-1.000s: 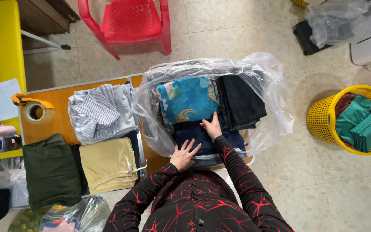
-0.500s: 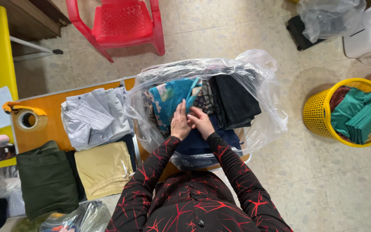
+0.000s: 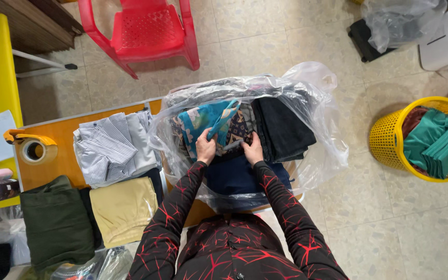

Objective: The person folds clothing items one at a time on a table, smoothing and aligning each garment by hand, then stacks the folded pieces into a plastic-lined basket beside the table. They work through pants, shorts, and shirts, building up a pile of folded clothes.

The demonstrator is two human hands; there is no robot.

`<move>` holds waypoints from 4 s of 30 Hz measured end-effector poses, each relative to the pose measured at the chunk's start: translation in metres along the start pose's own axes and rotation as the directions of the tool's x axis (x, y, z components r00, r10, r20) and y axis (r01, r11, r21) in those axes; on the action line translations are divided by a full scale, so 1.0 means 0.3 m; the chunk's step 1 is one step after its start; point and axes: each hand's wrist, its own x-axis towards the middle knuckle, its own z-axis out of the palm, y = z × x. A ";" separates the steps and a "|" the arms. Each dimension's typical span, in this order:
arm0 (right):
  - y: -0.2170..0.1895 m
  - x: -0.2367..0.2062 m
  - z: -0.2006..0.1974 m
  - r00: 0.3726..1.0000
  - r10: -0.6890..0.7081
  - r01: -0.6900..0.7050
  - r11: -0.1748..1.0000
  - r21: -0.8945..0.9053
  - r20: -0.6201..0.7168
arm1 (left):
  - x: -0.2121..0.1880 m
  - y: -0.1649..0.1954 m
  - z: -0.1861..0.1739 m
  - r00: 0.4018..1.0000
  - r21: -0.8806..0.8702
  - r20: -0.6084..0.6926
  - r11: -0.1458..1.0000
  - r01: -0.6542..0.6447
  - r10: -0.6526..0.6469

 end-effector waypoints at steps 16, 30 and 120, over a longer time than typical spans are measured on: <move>-0.051 0.094 0.026 0.900 0.114 -0.305 0.853 0.423 0.420 | -0.011 -0.015 0.024 0.999 0.049 -0.001 0.998 -0.042 0.042; -0.018 0.088 0.045 0.916 0.106 -0.329 0.751 0.573 0.387 | -0.357 -0.105 0.119 0.993 -0.105 0.049 0.989 -0.101 0.107; -0.241 -0.894 0.744 0.523 0.020 0.025 0.999 -0.039 0.852 | -0.486 -0.908 -1.254 0.677 0.238 -0.678 0.788 0.568 -0.284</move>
